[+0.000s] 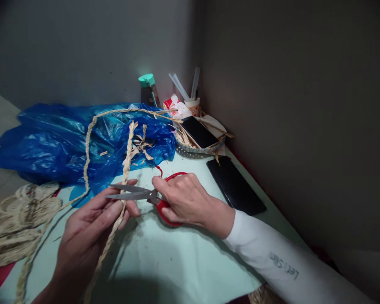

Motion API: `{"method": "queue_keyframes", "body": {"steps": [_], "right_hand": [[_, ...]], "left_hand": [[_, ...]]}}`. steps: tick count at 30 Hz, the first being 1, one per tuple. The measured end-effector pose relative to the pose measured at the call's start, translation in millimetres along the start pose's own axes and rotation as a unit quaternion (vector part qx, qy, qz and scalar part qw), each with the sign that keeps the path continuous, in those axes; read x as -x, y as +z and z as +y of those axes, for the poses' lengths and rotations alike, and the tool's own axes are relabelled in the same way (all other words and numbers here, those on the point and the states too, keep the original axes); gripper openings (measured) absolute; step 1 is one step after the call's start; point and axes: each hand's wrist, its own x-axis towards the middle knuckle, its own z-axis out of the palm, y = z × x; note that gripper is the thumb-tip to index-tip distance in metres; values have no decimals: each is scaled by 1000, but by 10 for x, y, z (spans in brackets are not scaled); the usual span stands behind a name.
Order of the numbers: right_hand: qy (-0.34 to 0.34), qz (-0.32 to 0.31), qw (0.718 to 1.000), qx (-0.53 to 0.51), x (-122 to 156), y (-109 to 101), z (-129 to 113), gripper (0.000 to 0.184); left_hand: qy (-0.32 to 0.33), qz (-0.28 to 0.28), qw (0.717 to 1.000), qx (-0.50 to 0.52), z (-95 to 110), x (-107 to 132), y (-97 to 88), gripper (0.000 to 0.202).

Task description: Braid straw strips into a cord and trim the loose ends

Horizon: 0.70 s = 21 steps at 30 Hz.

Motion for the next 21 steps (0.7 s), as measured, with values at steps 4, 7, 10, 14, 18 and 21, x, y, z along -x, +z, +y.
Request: {"method": "queue_keyframes", "body": {"steps": [4,7,10,14,18,21], "right_hand": [[-9,34,999,26,8,31,-4,11],[-9,50,998,23,19,67,-7,8],[21,70,996,-51,17,90,4,11],[122,119,954,-247,-40,52,17,4],[216,107,839,-487,-114,-17,-18,21],[232,68,729,-640,-140,-42,-63,32]], "left_hand": [[14,-3,1000,-10,18,7,5,20],[6,-4,1000,2,33,14,13,27],[7,-24,1000,9,14,-4,-8,33],[37,-43,998,5,-61,-69,-63,36],[55,-17,998,-8,-123,-127,-77,25],[62,-6,998,-28,-147,-139,-63,22]]}}
